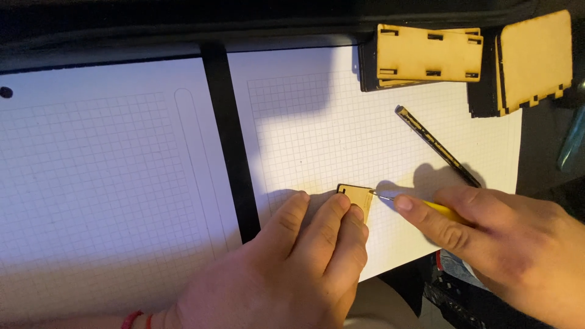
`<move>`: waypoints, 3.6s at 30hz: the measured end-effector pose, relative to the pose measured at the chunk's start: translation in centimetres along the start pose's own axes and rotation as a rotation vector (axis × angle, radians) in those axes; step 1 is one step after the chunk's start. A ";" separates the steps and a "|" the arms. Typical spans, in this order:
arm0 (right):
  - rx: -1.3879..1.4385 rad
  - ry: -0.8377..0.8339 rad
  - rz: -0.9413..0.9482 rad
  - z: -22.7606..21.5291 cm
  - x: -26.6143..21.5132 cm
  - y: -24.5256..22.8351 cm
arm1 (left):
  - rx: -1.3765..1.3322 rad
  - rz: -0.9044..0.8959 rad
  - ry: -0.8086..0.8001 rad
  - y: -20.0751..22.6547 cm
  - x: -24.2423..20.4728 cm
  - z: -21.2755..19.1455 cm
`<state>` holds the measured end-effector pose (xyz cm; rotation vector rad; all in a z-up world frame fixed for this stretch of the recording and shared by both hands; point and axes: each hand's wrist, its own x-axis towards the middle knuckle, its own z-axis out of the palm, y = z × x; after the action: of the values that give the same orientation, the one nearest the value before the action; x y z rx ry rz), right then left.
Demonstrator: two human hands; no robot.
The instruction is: The person assembles small wooden pieces, then uses a yellow utility knife to carefully scrape and clean the edges of a rectangular wooden part on a white grid mat. They also use a pencil to mark the piece and briefly interact with a laser cutter machine.
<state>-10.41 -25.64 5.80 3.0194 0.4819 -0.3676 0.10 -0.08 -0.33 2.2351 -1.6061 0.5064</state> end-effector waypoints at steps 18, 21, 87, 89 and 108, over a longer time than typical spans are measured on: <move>-0.017 -0.030 -0.073 -2.2 2.6 -0.6 | -0.023 0.006 -0.019 -0.1 0.0 -0.4; -0.001 -0.039 -0.040 -2.1 2.4 -1.1 | -0.035 -0.009 -0.032 0.1 0.1 -0.4; -0.003 -0.170 0.046 -1.2 0.3 -0.3 | -0.004 0.110 0.022 0.3 -0.2 -0.7; 0.033 -0.117 0.055 -1.2 0.6 -0.9 | -0.012 0.116 -0.010 0.4 -0.3 -0.8; 0.033 0.285 0.256 2.8 -3.3 5.4 | -0.107 0.200 -0.235 -0.2 1.8 -3.2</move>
<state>-12.42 -31.99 4.01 3.1242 0.0973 0.0721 0.54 0.03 3.28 2.1315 -1.9378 0.2063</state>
